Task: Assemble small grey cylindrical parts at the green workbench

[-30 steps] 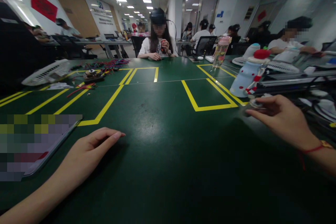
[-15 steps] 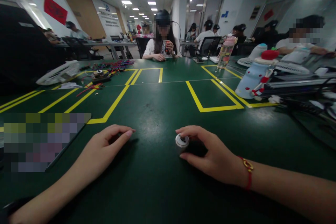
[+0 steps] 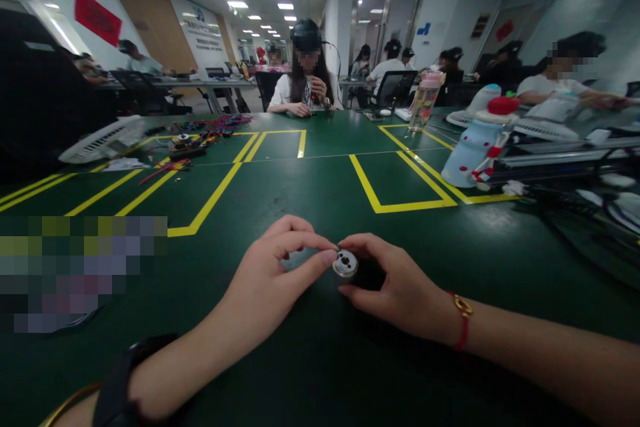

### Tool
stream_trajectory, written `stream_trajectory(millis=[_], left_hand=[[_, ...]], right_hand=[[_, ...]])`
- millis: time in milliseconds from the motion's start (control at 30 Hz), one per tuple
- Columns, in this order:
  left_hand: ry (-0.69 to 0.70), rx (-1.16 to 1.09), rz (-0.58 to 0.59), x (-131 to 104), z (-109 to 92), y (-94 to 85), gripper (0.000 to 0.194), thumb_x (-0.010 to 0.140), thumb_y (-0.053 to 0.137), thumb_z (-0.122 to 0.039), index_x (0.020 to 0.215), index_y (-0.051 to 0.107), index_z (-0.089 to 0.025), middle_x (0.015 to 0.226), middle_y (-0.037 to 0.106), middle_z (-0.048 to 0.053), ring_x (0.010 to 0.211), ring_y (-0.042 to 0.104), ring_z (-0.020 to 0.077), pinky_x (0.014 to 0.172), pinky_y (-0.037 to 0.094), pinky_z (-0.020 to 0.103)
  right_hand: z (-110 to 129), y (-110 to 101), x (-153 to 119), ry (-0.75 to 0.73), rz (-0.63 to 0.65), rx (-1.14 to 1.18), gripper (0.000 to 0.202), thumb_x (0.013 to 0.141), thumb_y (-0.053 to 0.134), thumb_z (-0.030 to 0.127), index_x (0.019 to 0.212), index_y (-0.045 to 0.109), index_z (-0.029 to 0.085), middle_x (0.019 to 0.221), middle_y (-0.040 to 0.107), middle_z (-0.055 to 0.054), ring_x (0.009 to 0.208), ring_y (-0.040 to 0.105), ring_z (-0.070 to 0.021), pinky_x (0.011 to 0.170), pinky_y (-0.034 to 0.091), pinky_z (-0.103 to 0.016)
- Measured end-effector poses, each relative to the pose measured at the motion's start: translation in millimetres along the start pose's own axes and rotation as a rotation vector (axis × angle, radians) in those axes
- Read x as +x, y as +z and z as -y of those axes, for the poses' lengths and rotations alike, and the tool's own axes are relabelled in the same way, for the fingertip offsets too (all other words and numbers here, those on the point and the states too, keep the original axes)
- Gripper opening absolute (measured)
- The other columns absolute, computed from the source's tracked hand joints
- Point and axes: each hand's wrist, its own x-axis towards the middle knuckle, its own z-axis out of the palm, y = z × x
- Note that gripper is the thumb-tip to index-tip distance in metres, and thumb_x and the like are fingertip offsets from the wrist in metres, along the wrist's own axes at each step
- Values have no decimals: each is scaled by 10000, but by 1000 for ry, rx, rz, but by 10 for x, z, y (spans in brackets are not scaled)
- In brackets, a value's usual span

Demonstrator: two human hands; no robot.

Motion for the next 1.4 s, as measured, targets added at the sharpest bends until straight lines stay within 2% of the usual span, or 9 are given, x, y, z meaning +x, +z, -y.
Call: stream_trajectory(millis=[333, 500, 733, 833, 933, 1067, 1133, 1233, 1400], left_hand=[[52, 232, 221, -44, 306, 251, 96, 852, 724, -395, 886, 812, -379, 969, 660, 18, 940, 571, 248, 820, 438, 398], [-46, 132, 191, -79, 287, 42, 260, 853, 699, -466, 1091, 761, -381, 1042, 676, 18, 994, 606, 246, 845, 475, 369], [-403, 185, -20, -328, 613, -738, 414, 874, 580, -593, 1133, 713, -299, 1156, 714, 5, 1054, 636, 278, 852, 474, 344], [-524, 166, -90, -396, 785, -848, 488, 856, 571, -628, 1174, 690, -278, 1199, 719, 16, 1094, 632, 309, 856, 474, 360], [-524, 173, -86, -399, 885, -814, 538, 836, 548, -674, 1167, 690, -275, 1214, 718, 33, 1092, 637, 311, 897, 462, 390], [-499, 195, -69, -376, 899, -743, 516, 836, 539, -674, 1136, 697, -284, 1205, 722, 23, 1104, 633, 298, 925, 453, 388], [-494, 199, -64, -374, 876, -729, 505, 844, 535, -667, 1133, 694, -284, 1209, 719, 23, 1114, 630, 299, 924, 454, 387], [-480, 208, -55, -381, 845, -726, 486, 857, 526, -654, 1120, 691, -281, 1203, 715, 22, 1122, 624, 297, 936, 446, 387], [-462, 189, -25, -391, 837, -733, 437, 883, 524, -623, 1106, 680, -281, 1222, 698, 14, 1156, 602, 285, 974, 414, 380]], right_hand=[[-63, -86, -15, -16, -43, -147, 385, 743, 684, 241, 1115, 583, 223, 1050, 669, -35, 918, 639, -151, 797, 529, -300], [-80, -226, -18, 42, -99, -154, 435, 769, 710, 332, 1168, 568, 233, 1108, 670, -47, 966, 655, -172, 861, 550, -338], [-649, -1364, -434, 468, -502, -537, 600, 721, 723, 512, 1204, 586, 182, 1059, 677, -113, 848, 664, -231, 707, 549, -358], [-1066, -1880, -733, 594, -586, -775, 597, 730, 673, 575, 1193, 591, 207, 998, 674, -109, 777, 648, -256, 659, 531, -401], [-1278, -2100, -885, 563, -622, -956, 701, 764, 567, 684, 1248, 561, 176, 1035, 661, -148, 867, 653, -327, 725, 529, -496], [-973, -1721, -714, 214, -683, -1176, 809, 808, 575, 641, 1369, 490, 64, 1377, 506, -251, 1326, 437, -395, 1086, 333, -562], [-645, -1292, -525, 29, -472, -1068, 615, 864, 573, 566, 1299, 574, 131, 1346, 556, -178, 1281, 479, -322, 1097, 326, -518], [-183, -574, -230, 17, -35, -644, 443, 895, 577, 537, 1223, 656, 251, 1279, 616, -82, 1193, 535, -233, 1009, 411, -438], [89, 15, 91, 9, 173, -380, 242, 880, 632, 484, 984, 749, 299, 1113, 676, -21, 1065, 564, -196, 930, 413, -407]])
